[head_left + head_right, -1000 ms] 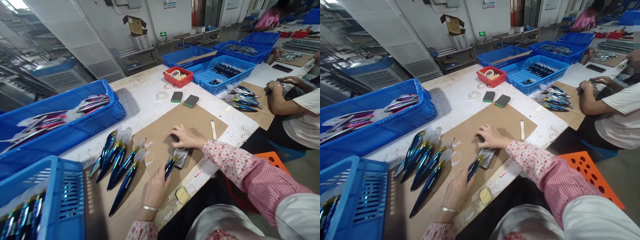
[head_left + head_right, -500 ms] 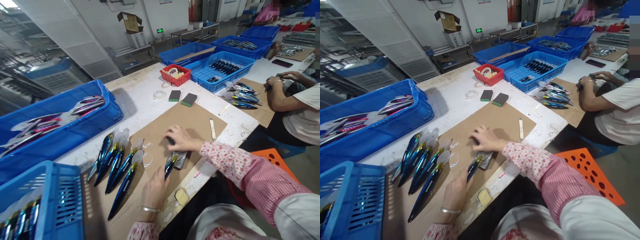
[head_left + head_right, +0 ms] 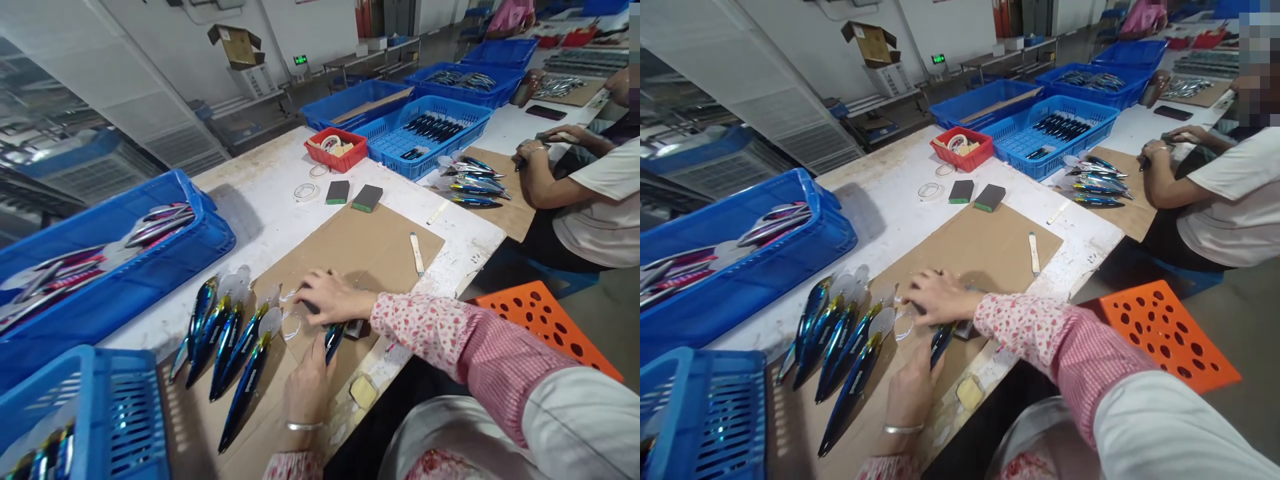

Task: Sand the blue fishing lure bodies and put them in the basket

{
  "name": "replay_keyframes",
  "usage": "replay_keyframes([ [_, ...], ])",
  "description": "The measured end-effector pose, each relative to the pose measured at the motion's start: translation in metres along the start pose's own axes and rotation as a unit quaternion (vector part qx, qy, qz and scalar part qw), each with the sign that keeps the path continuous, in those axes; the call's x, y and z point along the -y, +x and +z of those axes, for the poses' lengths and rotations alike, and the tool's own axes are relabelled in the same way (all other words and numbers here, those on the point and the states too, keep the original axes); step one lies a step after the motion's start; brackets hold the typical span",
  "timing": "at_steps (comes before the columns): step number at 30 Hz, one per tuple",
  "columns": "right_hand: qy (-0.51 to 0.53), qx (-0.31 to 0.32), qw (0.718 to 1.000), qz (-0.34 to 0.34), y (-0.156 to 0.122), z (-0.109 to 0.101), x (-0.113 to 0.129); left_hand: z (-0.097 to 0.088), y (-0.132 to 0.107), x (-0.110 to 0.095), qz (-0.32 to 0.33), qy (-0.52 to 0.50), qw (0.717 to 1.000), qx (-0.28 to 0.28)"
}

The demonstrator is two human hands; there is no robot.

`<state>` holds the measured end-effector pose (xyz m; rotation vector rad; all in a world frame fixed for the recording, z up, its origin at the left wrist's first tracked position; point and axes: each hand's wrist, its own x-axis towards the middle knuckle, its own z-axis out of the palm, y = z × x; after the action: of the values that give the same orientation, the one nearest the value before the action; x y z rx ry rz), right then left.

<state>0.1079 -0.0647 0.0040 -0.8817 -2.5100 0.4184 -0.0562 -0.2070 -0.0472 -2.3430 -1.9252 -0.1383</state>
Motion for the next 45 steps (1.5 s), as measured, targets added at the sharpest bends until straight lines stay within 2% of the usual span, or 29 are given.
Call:
replay_keyframes([
  [5, 0.008, -0.020, 0.996, 0.081, -0.015, -0.011, -0.025, 0.003, -0.002, 0.003, 0.034, 0.001, 0.999, -0.008],
  [6, 0.001, -0.026, 0.997, 0.079, -0.014, -0.011, -0.022, 0.004, -0.002, 0.003, 0.033, 0.007, 0.999, -0.010],
  [9, -0.020, -0.016, 1.000, 0.000, -0.004, -0.002, -0.002, 0.006, -0.002, 0.004, 0.026, 0.013, 0.999, -0.041],
  [11, -0.019, -0.006, 1.000, -0.020, -0.001, 0.000, 0.002, 0.006, -0.002, 0.003, 0.030, 0.009, 0.998, -0.060],
  [15, 0.005, -0.011, 0.998, 0.064, -0.013, -0.012, -0.022, 0.004, -0.003, 0.002, 0.034, 0.002, 0.999, -0.026],
  [17, -0.005, -0.028, 0.996, 0.083, -0.016, -0.014, -0.025, 0.004, -0.002, 0.001, 0.021, 0.004, 1.000, -0.017],
  [21, -0.018, -0.004, 1.000, -0.009, -0.001, -0.001, 0.003, 0.006, -0.003, 0.001, 0.007, 0.002, 0.999, -0.032],
  [23, -0.005, 0.007, 1.000, -0.018, 0.003, 0.001, 0.005, 0.005, -0.003, 0.002, 0.013, -0.003, 0.999, -0.031],
  [25, 0.005, 0.008, 1.000, 0.018, -0.002, -0.005, -0.010, 0.004, -0.003, 0.002, 0.013, -0.003, 1.000, -0.023],
  [27, -0.020, -0.013, 0.997, 0.067, -0.013, -0.019, -0.036, 0.002, -0.003, 0.003, 0.022, -0.004, 1.000, -0.013],
  [29, -0.055, -0.076, 0.990, 0.109, -0.024, -0.033, -0.059, 0.000, -0.002, 0.003, 0.032, -0.005, 0.999, -0.013],
  [31, -0.053, -0.135, 0.982, 0.122, -0.029, -0.041, -0.069, -0.001, -0.002, 0.002, 0.035, 0.000, 0.999, -0.016],
  [32, -0.038, -0.143, 0.982, 0.115, -0.029, -0.041, -0.069, -0.001, -0.002, 0.002, 0.033, 0.004, 0.999, -0.017],
  [34, -0.001, -0.112, 0.989, 0.092, -0.025, -0.034, -0.057, 0.000, -0.002, 0.002, 0.035, 0.015, 0.999, -0.017],
  [38, 0.013, -0.044, 0.995, 0.092, -0.005, -0.003, -0.009, 0.005, -0.002, 0.003, 0.044, 0.039, 0.997, -0.040],
  [40, -0.009, -0.034, 0.998, 0.045, 0.003, 0.008, 0.010, 0.006, -0.002, 0.003, 0.047, 0.044, 0.996, -0.055],
  [43, -0.011, -0.025, 1.000, 0.006, 0.002, 0.006, 0.006, 0.005, -0.002, 0.003, 0.049, 0.044, 0.996, -0.062],
  [45, 0.005, -0.021, 0.999, 0.041, -0.006, -0.004, -0.012, 0.003, -0.002, 0.002, 0.045, 0.040, 0.997, -0.051],
])
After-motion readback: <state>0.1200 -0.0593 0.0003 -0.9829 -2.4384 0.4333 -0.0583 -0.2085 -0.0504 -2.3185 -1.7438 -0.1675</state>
